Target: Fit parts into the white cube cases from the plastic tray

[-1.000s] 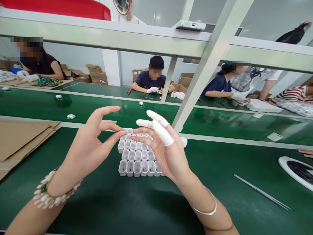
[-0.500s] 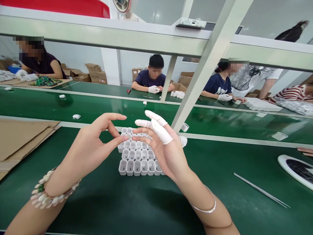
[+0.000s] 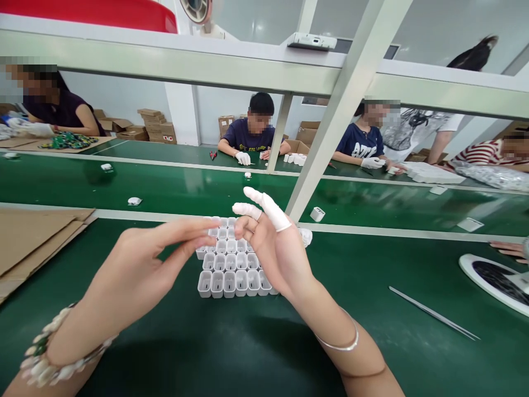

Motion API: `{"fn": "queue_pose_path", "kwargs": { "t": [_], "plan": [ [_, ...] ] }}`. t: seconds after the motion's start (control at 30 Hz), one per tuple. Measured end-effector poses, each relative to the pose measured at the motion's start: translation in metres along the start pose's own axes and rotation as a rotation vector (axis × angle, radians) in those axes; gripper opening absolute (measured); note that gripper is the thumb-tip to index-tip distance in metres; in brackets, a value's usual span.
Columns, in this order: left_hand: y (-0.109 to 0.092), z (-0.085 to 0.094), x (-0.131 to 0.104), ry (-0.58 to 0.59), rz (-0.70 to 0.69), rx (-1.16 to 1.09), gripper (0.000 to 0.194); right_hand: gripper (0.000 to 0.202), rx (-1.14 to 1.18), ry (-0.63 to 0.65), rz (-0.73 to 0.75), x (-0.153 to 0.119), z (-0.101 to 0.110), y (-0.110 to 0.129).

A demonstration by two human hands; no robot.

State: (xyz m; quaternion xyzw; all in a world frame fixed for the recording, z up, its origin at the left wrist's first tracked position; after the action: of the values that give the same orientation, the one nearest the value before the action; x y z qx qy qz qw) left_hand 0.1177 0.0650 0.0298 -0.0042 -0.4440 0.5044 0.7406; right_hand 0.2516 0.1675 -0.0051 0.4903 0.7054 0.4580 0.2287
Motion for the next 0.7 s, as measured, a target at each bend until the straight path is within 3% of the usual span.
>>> {"fn": "queue_pose_path", "kwargs": {
  "t": [0.13,0.2,0.27,0.4,0.53,0.7],
  "plan": [
    [-0.03,-0.03,-0.023,0.277,-0.133,-0.201,0.029,0.026,0.106,-0.004,-0.018,0.003,-0.001,0.001],
    [-0.043,-0.049,-0.039,0.341,-0.205,-0.242,0.022,0.026,0.125,0.006,-0.02,0.003,-0.001,0.001],
    [-0.052,-0.073,-0.056,0.422,-0.273,-0.244,0.016,0.026,0.124,0.018,-0.024,0.003,-0.002,0.001],
    [-0.059,-0.111,-0.076,0.603,-0.354,-0.213,0.027,0.025,0.119,0.037,-0.038,0.003,-0.002,0.0],
    [-0.058,-0.111,-0.069,0.599,-0.341,-0.194,0.03,0.027,0.147,0.037,-0.061,0.003,-0.002,0.0],
    [-0.063,-0.117,-0.076,0.763,-0.427,-0.324,0.025,0.026,0.139,0.041,-0.081,0.002,-0.003,-0.001]
  ]
}}
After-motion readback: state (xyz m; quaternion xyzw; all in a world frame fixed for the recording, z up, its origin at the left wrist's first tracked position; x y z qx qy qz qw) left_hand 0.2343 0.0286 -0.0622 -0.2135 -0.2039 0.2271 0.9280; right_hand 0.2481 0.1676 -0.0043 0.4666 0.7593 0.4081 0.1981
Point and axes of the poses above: each hand's wrist, its own x-axis towards the middle knuckle, its own z-axis out of the back of the hand, y = z × x, the point moved 6 cm from there along x, towards the middle knuckle, and after that the axes turned 3 degrees about -y, right-handed, at the moved point
